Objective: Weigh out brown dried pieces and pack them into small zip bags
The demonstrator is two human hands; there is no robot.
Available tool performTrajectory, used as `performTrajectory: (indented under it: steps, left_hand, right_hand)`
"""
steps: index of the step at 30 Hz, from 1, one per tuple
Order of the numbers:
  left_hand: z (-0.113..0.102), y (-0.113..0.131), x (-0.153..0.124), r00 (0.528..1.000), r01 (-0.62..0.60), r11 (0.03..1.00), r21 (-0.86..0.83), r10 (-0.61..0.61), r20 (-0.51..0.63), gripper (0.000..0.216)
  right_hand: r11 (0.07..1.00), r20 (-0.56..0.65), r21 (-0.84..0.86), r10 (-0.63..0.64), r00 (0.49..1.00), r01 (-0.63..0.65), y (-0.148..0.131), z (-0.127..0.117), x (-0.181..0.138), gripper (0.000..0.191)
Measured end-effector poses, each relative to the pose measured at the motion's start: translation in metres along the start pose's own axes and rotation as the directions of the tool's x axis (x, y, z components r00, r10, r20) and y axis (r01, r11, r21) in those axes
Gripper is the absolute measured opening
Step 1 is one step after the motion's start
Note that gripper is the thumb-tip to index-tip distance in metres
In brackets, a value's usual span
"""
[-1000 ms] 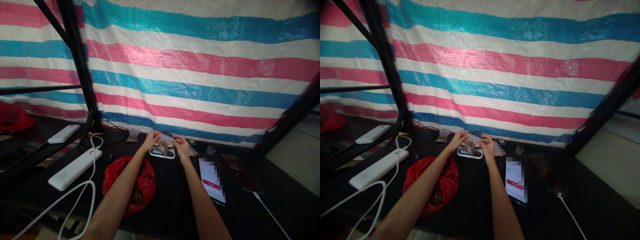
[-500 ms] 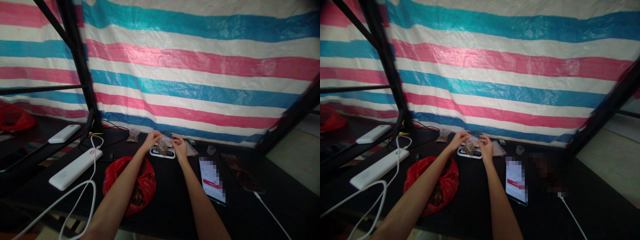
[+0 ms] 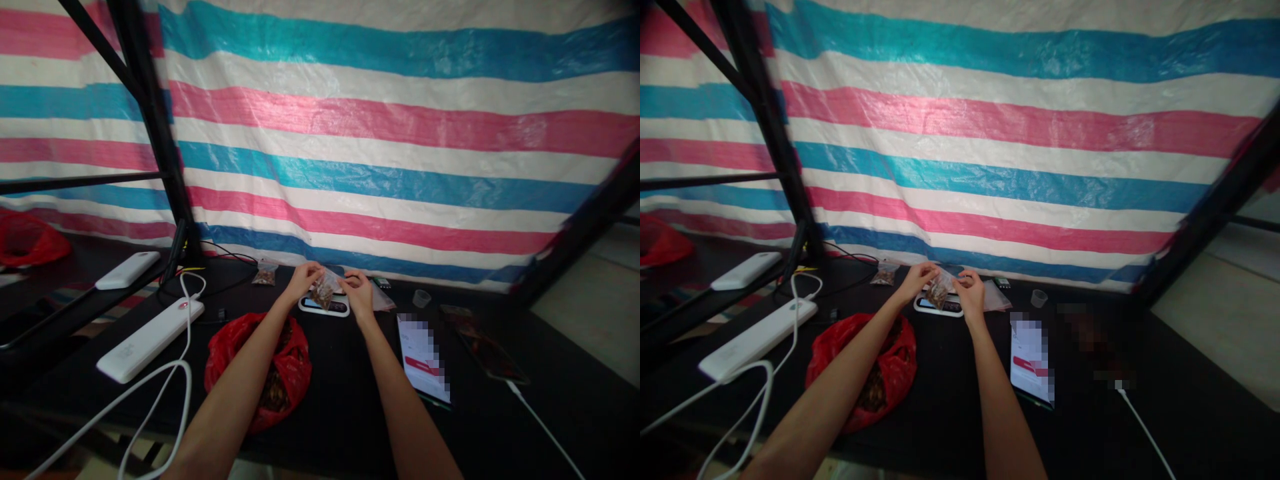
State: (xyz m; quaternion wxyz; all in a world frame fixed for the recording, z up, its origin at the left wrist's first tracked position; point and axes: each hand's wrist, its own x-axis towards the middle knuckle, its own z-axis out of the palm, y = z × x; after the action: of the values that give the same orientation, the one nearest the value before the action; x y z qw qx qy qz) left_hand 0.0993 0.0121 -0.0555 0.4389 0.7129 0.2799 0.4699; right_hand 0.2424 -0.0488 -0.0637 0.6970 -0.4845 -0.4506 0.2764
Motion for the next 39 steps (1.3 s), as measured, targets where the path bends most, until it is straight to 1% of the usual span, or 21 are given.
performTrajectory:
  steps: [3,4,6,8,10,11,13,14,15,17,19,24,30,33,39]
  left_hand:
    - [0.000,0.004,0.001,0.985,-0.101,0.995,0.019,0.103,-0.138,0.033]
    - [-0.001,0.005,0.001,0.974,-0.112,0.993,0.025,0.115,-0.195,0.037]
    - [-0.004,0.003,0.002,0.946,-0.109,0.993,0.043,0.117,-0.302,0.035]
    - [-0.009,0.000,0.003,0.921,-0.098,0.992,0.082,0.121,-0.370,0.030]
    - [-0.012,-0.004,0.004,0.909,-0.085,0.989,0.118,0.125,-0.398,0.027]
    - [-0.013,-0.005,0.004,0.907,-0.076,0.989,0.128,0.122,-0.402,0.027]
    - [-0.013,-0.005,0.005,0.911,-0.061,0.988,0.141,0.113,-0.396,0.025]
    - [-0.013,-0.005,0.004,0.915,-0.059,0.987,0.148,0.113,-0.388,0.025]
    - [-0.012,-0.004,0.004,0.919,-0.060,0.986,0.157,0.116,-0.377,0.024]
    - [-0.011,-0.001,0.003,0.923,-0.068,0.982,0.174,0.128,-0.363,0.024]
    - [-0.010,0.000,0.003,0.922,-0.074,0.979,0.188,0.139,-0.362,0.023]
    - [-0.011,0.001,0.002,0.920,-0.054,0.977,0.207,0.130,-0.371,0.024]
    - [-0.011,0.003,0.001,0.925,-0.067,0.970,0.234,0.148,-0.351,0.026]
    - [-0.011,0.003,0.001,0.929,-0.067,0.970,0.234,0.146,-0.339,0.028]
    - [-0.010,0.002,0.001,0.937,-0.062,0.969,0.241,0.140,-0.321,0.030]
  right_hand:
    - [0.997,-0.078,0.069,0.038,0.996,-0.032,0.005,0.008,0.004,0.027]
    - [0.999,-0.116,0.037,0.033,0.993,-0.029,0.007,0.009,0.006,0.026]
    - [0.992,-0.172,-0.121,0.005,0.985,-0.026,0.009,0.011,0.009,0.021]
    - [0.956,-0.190,-0.291,-0.018,0.982,-0.039,0.007,0.008,0.009,0.018]
    - [0.882,-0.182,-0.472,-0.076,0.980,-0.019,0.002,0.002,0.006,0.018]
    - [0.822,-0.168,-0.569,-0.114,0.979,-0.002,-0.002,-0.001,0.004,0.019]
    - [0.653,-0.128,-0.757,-0.164,0.978,0.010,-0.009,-0.006,0.000,0.022]
    - [0.578,-0.114,-0.816,-0.162,0.980,0.001,-0.012,-0.008,-0.001,0.023]
    - [0.533,-0.114,-0.846,-0.147,0.983,-0.018,-0.014,-0.009,-0.002,0.024]
    - [0.490,-0.132,-0.870,-0.118,0.984,-0.058,-0.016,-0.010,-0.003,0.024]
    - [0.479,-0.147,-0.875,-0.110,0.983,-0.077,-0.015,-0.010,-0.002,0.024]
    - [0.490,-0.164,-0.865,-0.085,0.983,-0.102,-0.014,-0.011,-0.002,0.023]
    - [0.458,-0.160,-0.882,-0.068,0.985,-0.112,-0.013,-0.014,-0.002,0.023]
    - [0.461,-0.154,-0.880,-0.058,0.986,-0.110,-0.010,-0.015,-0.002,0.024]
    - [0.481,-0.125,-0.875,-0.116,0.985,-0.054,-0.003,-0.018,-0.001,0.029]
